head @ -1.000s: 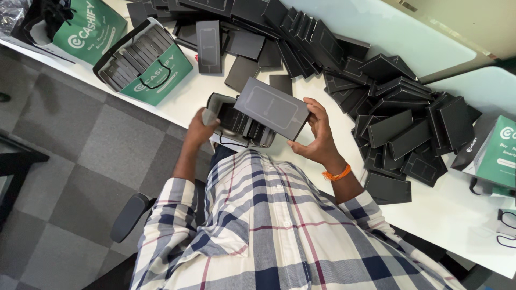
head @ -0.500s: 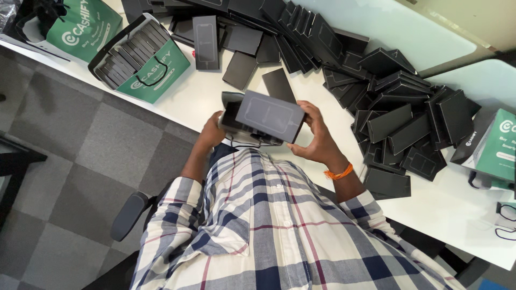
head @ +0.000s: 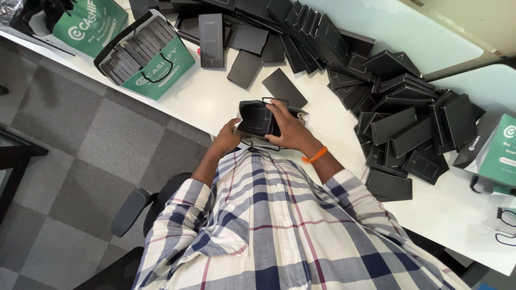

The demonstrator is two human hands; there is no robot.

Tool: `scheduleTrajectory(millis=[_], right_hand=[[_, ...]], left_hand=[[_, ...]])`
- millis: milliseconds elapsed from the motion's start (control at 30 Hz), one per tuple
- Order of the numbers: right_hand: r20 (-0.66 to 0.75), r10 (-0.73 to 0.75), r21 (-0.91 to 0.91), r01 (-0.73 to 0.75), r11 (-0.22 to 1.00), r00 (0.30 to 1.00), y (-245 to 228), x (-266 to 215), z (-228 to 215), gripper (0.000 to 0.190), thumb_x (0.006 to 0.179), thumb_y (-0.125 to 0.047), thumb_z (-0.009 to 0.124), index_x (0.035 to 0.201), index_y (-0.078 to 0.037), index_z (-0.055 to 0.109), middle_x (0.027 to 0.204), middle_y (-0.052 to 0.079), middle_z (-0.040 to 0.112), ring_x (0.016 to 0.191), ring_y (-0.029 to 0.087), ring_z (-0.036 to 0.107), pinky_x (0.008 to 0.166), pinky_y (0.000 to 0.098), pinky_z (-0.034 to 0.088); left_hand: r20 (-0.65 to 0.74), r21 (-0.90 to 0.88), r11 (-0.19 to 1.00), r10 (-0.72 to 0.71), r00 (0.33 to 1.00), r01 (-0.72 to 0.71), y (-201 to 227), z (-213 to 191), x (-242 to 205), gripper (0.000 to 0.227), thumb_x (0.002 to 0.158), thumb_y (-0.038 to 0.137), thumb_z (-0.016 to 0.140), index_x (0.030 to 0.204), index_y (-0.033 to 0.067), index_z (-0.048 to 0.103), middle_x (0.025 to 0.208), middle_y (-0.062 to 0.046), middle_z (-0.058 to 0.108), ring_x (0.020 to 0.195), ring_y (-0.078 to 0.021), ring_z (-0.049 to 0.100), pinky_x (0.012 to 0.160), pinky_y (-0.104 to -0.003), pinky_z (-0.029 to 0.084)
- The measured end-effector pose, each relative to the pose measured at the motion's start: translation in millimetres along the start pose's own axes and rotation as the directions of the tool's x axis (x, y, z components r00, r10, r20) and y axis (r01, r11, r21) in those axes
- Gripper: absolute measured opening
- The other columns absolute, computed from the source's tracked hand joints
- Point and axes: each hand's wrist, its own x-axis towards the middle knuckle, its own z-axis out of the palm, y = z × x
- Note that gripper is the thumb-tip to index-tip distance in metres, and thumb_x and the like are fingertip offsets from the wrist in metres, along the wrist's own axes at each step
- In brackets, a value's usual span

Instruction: The person organizes numerous small black boxes on a white desk, placing them into a wire rack and arranging them in rows by hand.

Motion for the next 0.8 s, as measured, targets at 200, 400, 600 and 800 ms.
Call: scheduleTrajectory(millis=[200, 400, 600, 800], right_hand=[[-0.085, -0.095, 0.006, 0.096, 0.995, 0.992, 3.8, 18.9, 32.7, 0.070, 0.079, -0.019, 0.084, 0.138, 0.002, 0.051, 0.155, 0.024, 0.034, 0.136, 0.040, 0.052, 0.109, 0.0434, 0.049], [-0.204, -0.203, -0.231, 0.155, 0.961, 0.958, 2.7, 12.5, 48.1, 0.049, 0.082, -0.019, 0.083, 0.125, -0.001, 0.066, 0.142, 0.019, 0.047, 0.134, 0.039, 0.049, 0.112, 0.0469, 0.043], [-0.044, -0.231, -0.371, 0.199, 0.907, 0.972, 20.4, 12.2, 75.3, 0.036, 0.090, -0.013, 0.068, 0.124, 0.000, 0.067, 0.139, 0.013, 0.059, 0.135, 0.035, 0.049, 0.115, 0.0488, 0.036], [-0.125, -0.286, -0.375, 0.222, 0.900, 0.950, 25.4, 10.1, 76.9, 0.044, 0.090, -0.008, 0.063, 0.133, 0.001, 0.064, 0.147, 0.017, 0.054, 0.139, 0.033, 0.049, 0.119, 0.0506, 0.032]], left_hand=[[0.016, 0.080, 0.996, -0.033, 0.999, 0.032, 10.8, 1.6, -10.8, 0.070, 0.084, 0.018, 0.075, 0.148, 0.0089, 0.049, 0.120, -0.023, 0.071, 0.111, -0.0325, 0.070, 0.095, -0.038, 0.052], [-0.076, 0.168, 0.981, 0.112, 0.991, -0.097, -10.1, 12.6, 4.3, 0.072, 0.085, 0.020, 0.072, 0.149, 0.0033, 0.042, 0.114, -0.031, 0.071, 0.113, -0.0442, 0.068, 0.098, -0.047, 0.053], [-0.118, 0.227, 0.958, 0.208, 0.971, -0.178, -14.4, 22.4, 16.0, 0.077, 0.087, 0.023, 0.074, 0.148, -0.0046, 0.036, 0.111, -0.036, 0.068, 0.108, -0.0501, 0.067, 0.094, -0.049, 0.053], [-0.268, 0.511, 0.839, 0.363, 0.893, -0.187, 30.5, 26.9, -11.8, 0.101, 0.077, 0.026, 0.082, 0.152, -0.0074, 0.024, 0.156, -0.037, 0.029, 0.138, -0.0579, 0.033, 0.101, -0.069, 0.036]])
